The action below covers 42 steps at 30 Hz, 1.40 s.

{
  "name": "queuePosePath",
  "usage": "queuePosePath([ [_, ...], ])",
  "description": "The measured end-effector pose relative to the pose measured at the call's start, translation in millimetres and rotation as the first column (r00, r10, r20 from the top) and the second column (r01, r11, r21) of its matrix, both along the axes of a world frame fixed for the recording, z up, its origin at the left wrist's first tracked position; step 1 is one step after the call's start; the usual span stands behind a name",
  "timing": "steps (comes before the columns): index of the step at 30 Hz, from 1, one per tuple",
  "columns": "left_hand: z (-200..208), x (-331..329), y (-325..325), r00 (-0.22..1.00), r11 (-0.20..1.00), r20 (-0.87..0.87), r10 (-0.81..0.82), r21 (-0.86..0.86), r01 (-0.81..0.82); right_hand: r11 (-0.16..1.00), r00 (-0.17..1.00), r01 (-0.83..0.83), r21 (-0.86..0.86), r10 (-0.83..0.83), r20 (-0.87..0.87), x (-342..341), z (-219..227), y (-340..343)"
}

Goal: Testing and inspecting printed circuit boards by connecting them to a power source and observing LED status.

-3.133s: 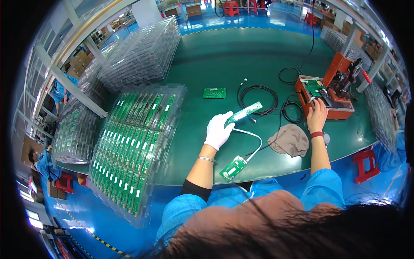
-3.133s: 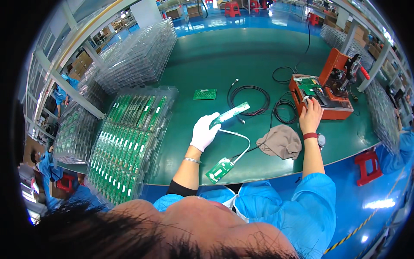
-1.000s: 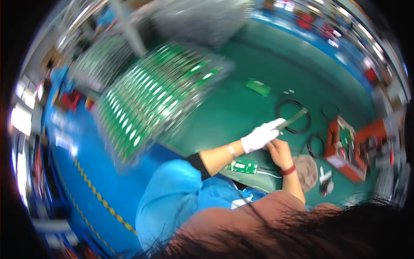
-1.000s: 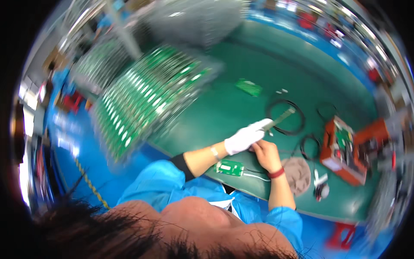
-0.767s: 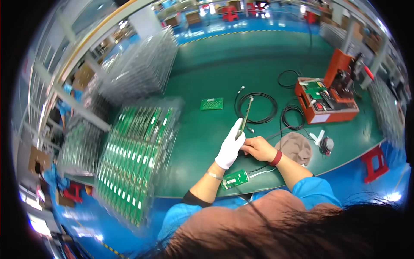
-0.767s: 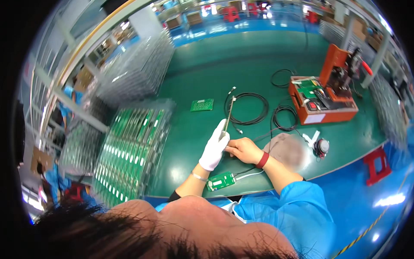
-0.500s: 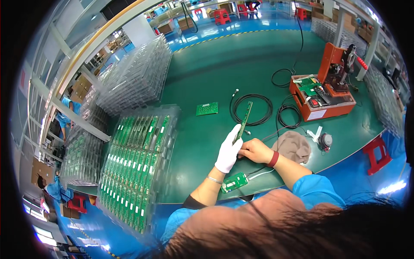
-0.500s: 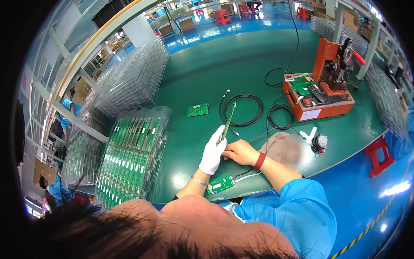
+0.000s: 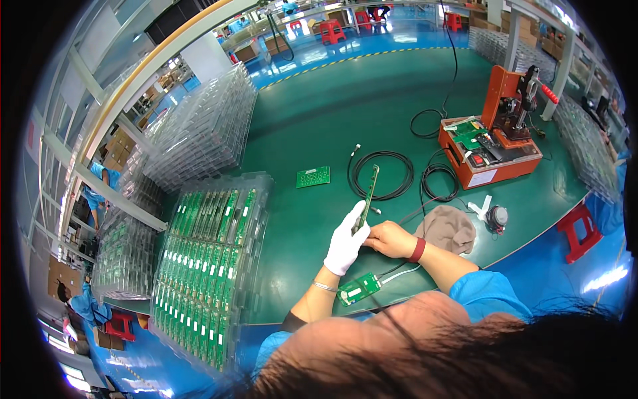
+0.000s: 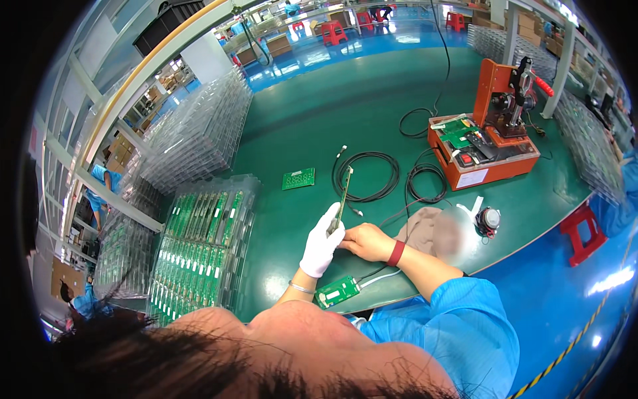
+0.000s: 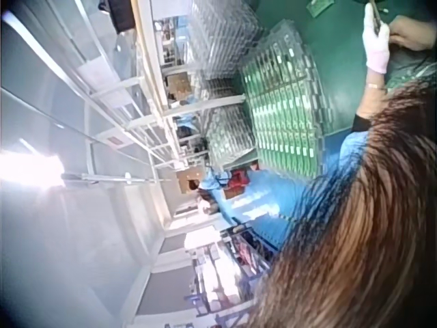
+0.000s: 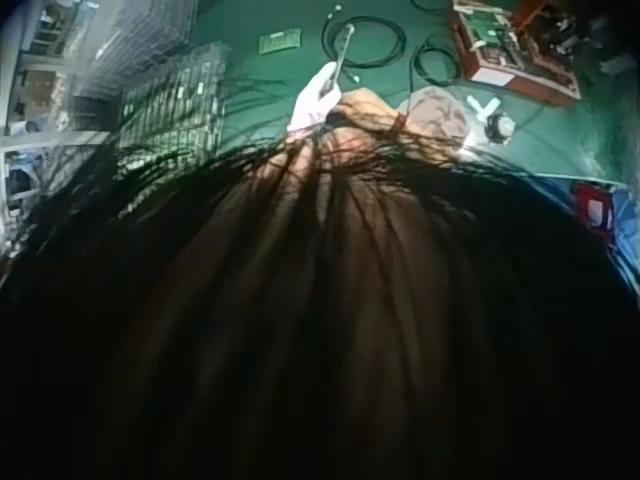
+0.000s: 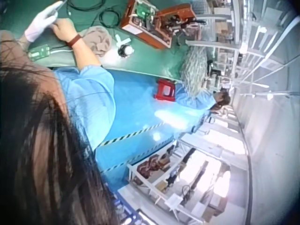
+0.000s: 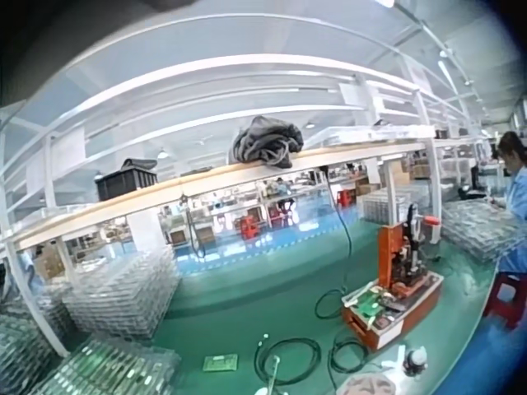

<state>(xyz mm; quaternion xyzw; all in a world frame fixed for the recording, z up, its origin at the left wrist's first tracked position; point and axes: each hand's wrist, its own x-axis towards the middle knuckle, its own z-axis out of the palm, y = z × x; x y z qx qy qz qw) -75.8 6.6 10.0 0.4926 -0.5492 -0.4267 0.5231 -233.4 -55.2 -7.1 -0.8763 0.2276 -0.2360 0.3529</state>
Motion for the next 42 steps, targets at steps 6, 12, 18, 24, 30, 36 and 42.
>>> queuePosePath([
  [6, -7.3, 0.2, -1.8, 0.999, 1.000, -0.047, 0.009, -0.003, -0.009, 1.000, 1.000, 0.006, 0.029, -0.006, 0.002, 1.1, 1.3, 1.0],
  [12, -9.0, -3.6, -0.8, 0.991, 1.000, -0.132, 0.016, -0.018, -0.019, 0.998, 0.999, -0.023, 0.059, 0.022, 0.025, 0.5, -4.6, -2.2],
  [18, 1.1, -4.0, 3.2, 0.996, 0.999, -0.084, 0.031, 0.015, -0.030, 0.999, 0.997, -0.019, -0.043, 0.022, 0.072, 0.6, -6.3, -0.2],
  [24, 14.0, 13.5, 5.0, 0.949, 0.991, 0.292, -0.118, -0.027, 0.132, 0.992, 0.998, 0.008, -0.128, 0.000, 0.059, 1.1, -6.0, 0.5],
  [30, 0.9, 51.7, -6.2, 0.960, 0.967, -0.164, 0.228, -0.076, -0.243, 0.994, 0.994, 0.062, -0.095, -0.053, 0.090, 0.5, -0.8, 1.2],
  [36, -2.6, 42.8, -6.6, 0.889, 0.962, -0.368, 0.271, 0.075, -0.262, 0.991, 0.989, 0.072, -0.110, -0.057, 0.134, 0.5, -2.9, 4.2],
  [42, -8.1, 40.9, -7.1, 0.943, 0.961, -0.185, 0.276, 0.055, -0.270, 0.989, 0.991, 0.071, -0.129, -0.055, 0.126, -2.6, -5.7, 2.8],
])
